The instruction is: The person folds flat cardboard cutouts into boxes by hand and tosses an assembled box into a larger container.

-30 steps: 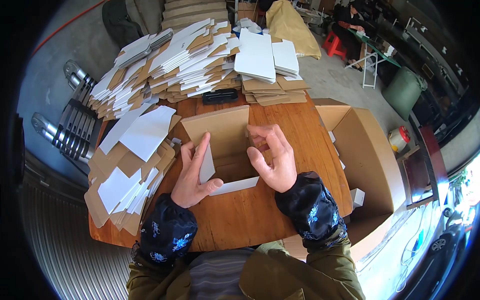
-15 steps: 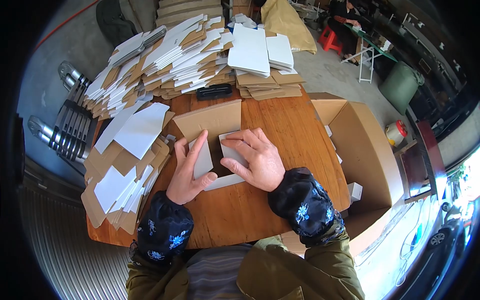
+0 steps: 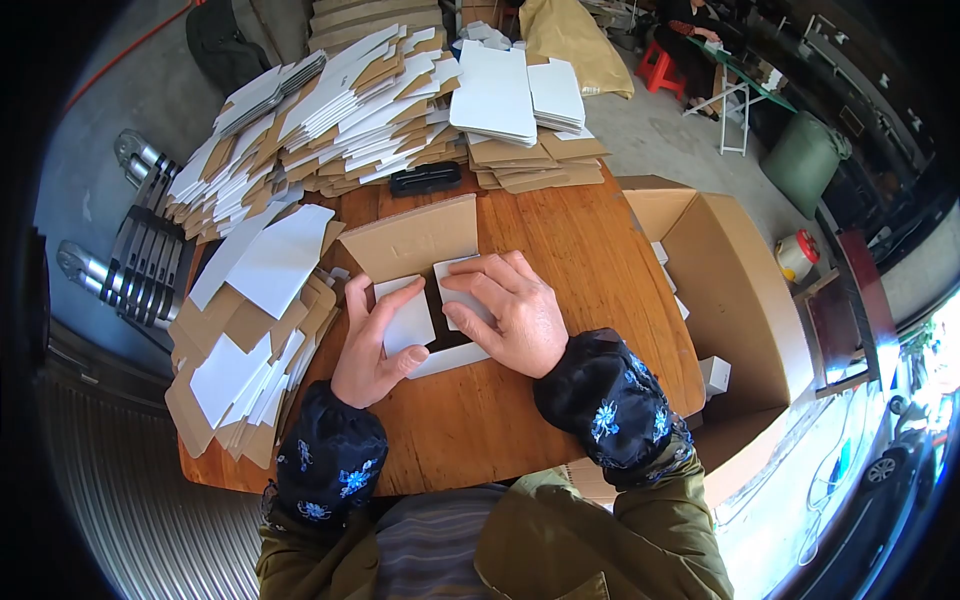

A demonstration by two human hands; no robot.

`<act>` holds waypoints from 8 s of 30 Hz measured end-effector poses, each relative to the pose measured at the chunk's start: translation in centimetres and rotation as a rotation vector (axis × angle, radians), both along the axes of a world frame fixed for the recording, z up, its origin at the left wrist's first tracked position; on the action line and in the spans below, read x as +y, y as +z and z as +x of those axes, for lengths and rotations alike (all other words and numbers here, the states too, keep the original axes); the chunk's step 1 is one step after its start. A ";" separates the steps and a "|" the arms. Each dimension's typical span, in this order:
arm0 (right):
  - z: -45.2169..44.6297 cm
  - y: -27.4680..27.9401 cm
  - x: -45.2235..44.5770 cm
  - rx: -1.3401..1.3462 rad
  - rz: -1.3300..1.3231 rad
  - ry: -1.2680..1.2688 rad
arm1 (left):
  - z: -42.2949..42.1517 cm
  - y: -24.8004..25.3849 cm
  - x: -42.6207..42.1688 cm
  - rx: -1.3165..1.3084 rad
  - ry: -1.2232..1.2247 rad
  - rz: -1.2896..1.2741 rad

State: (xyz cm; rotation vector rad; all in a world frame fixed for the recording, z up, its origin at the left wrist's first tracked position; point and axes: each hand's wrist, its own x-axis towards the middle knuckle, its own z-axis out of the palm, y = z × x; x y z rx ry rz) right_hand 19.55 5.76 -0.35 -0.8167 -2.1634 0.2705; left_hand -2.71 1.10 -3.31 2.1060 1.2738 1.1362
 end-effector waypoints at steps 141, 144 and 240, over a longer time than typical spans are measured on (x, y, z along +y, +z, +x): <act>3.3 -6.1 6.7 0.611 -1.750 0.757 | 4.6 3.6 0.0 -0.808 -0.195 -0.358; 3.1 -5.3 6.0 0.627 -1.695 0.722 | 5.0 4.4 -0.4 -0.953 -0.296 -0.421; 0.5 -5.3 3.7 0.742 -1.592 0.693 | 3.0 1.4 0.9 -0.848 -0.137 -0.467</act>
